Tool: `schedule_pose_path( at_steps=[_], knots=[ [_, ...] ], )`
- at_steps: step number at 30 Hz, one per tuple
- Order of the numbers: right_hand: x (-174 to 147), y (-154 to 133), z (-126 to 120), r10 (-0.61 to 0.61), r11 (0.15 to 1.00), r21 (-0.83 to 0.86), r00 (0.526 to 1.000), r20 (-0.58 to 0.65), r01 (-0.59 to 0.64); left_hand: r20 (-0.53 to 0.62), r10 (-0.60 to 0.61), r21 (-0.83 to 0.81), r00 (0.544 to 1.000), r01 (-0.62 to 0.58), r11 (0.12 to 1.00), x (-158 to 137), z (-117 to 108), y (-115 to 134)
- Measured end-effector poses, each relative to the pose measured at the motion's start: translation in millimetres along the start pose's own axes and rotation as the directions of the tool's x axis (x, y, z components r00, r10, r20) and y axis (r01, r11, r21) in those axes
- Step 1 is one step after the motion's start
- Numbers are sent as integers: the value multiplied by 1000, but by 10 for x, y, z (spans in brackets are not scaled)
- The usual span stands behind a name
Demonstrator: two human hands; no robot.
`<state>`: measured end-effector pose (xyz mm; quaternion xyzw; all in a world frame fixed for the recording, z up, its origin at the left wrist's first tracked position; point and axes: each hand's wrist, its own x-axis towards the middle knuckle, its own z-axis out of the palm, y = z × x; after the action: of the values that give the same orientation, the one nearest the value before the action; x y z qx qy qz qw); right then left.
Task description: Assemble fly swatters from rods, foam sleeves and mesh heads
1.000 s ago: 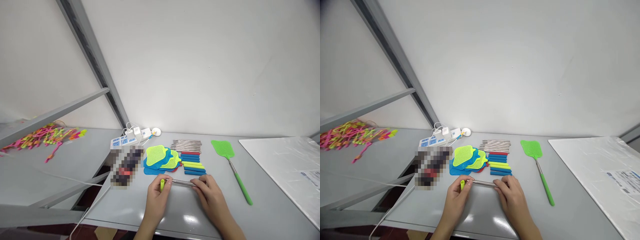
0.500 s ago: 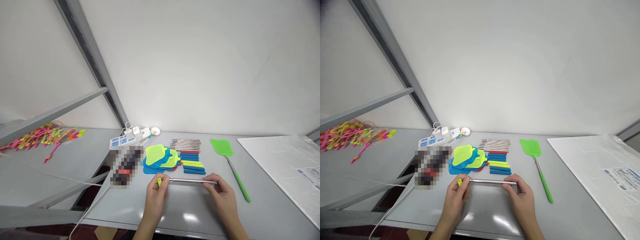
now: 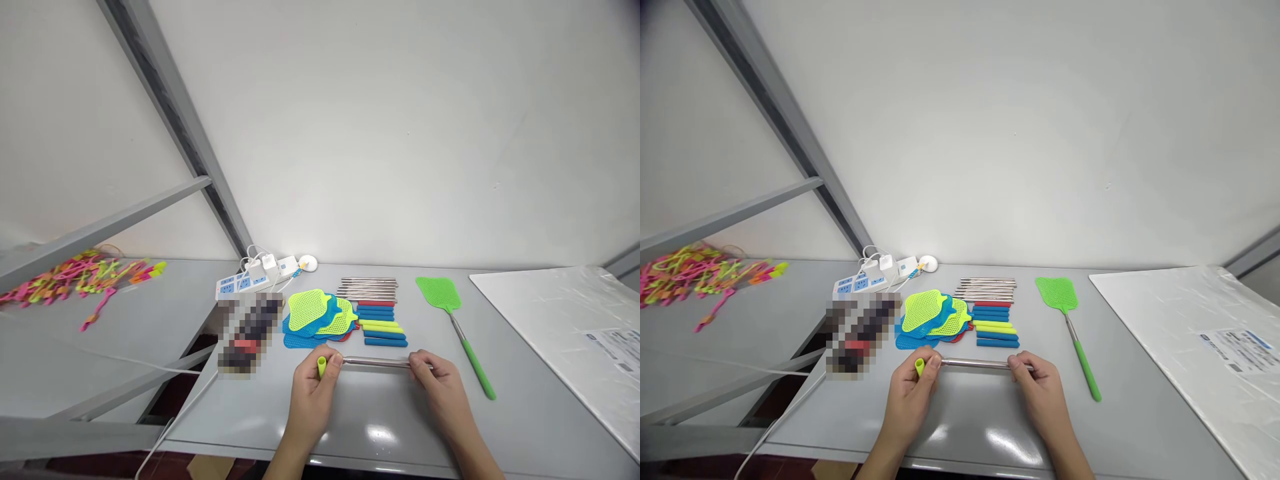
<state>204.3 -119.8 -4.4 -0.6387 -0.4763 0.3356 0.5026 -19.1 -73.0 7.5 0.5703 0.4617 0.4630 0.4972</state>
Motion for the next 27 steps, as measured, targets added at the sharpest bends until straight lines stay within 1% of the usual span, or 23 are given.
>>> schedule_pose_path(
  at_steps=[2, 4, 6, 9, 13, 17, 19, 22, 25, 27],
  knots=[
    [3, 1, 3, -18, 1000, -10, 1000, 25, 18, -8, 2, 6, 1000, -2, 1000, 11, -15, 3],
    [2, -3, 10, -64, 998, -19, 997, 53, 65, -25, 4, 12, 1000, -4, 1000, 18, -27, 3],
    [0, -10, 18, -135, 989, -43, 988, 68, 138, -40, 12, 26, 999, -11, 1000, 18, -38, 7],
    [-4, -19, 24, -260, 957, -115, 964, 55, 265, -48, 19, 47, 999, -16, 999, 11, -51, 19],
    [-3, -9, 18, -398, 886, -235, 916, 59, 400, -46, 21, 51, 999, -19, 999, 8, -54, 29],
    [-11, 13, 41, -507, 755, -399, 849, 148, 521, -51, 19, 79, 999, -15, 997, 10, -38, 31],
    [-24, 18, 75, -525, 693, -461, 826, 205, 555, -56, 16, 91, 998, -10, 996, 7, -27, 35],
    [-50, 20, 138, -521, 645, -508, 815, 255, 571, -54, 22, 115, 998, -15, 993, 1, -15, 44],
    [-68, 32, 186, -521, 650, -510, 819, 242, 564, -28, 56, 141, 998, -52, 989, -5, -13, 41],
    [-75, 50, 205, -515, 700, -472, 837, 185, 536, 25, 70, 146, 997, -73, 987, -15, -16, 24]
  ],
)
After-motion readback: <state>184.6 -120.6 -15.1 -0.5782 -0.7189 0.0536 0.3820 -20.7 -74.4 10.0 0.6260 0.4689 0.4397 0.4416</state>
